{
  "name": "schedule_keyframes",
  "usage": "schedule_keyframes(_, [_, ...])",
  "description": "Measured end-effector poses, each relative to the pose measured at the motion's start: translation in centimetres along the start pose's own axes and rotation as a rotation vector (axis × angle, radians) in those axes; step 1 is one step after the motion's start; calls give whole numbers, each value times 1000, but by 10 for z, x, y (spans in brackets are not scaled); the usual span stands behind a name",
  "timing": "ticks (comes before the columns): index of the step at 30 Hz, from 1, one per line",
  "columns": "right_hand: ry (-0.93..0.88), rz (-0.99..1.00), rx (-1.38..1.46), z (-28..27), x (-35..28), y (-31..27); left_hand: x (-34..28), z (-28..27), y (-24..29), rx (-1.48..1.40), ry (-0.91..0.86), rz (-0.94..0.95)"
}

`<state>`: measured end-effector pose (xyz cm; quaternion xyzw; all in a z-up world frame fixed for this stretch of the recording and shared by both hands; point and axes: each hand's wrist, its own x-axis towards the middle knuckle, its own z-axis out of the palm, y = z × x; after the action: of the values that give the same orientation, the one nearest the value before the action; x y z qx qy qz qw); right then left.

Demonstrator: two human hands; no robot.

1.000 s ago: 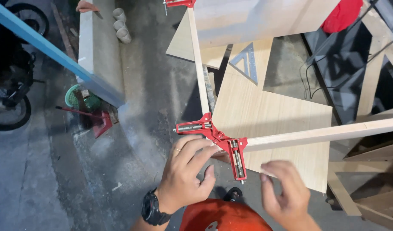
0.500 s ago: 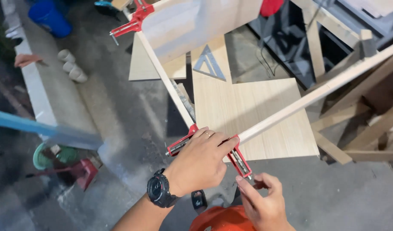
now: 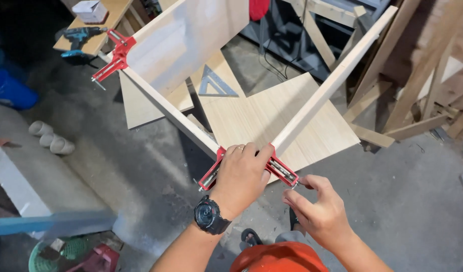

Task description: Assembling a wooden structure by aligning boards and securing them with corner clamps

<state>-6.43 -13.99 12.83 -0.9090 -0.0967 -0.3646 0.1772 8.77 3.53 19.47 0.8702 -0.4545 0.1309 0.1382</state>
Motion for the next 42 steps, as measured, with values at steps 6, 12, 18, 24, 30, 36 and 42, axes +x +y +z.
schedule_keyframes(6, [77,-12,40,-4,23,-12,-4,5,-3,34,59,47])
schedule_keyframes(12, [83,82,22,-1,19,-10,-4,5,-5,5,80,76])
schedule_keyframes(18, [81,201,149,-5,26,-11,-4,5,-6,5,111,91])
schedule_keyframes(24, [87,578,401,2,21,-1,-6,14,-10,-22,60,93])
schedule_keyframes(30, [60,976,800,-3,40,-4,-6,15,-11,-11,62,88])
schedule_keyframes(36, [142,1184,1084,11,37,5,-6,20,-11,9,82,80])
schedule_keyframes(42, [144,1347,1261,18,37,9,-6,16,-9,0,68,64])
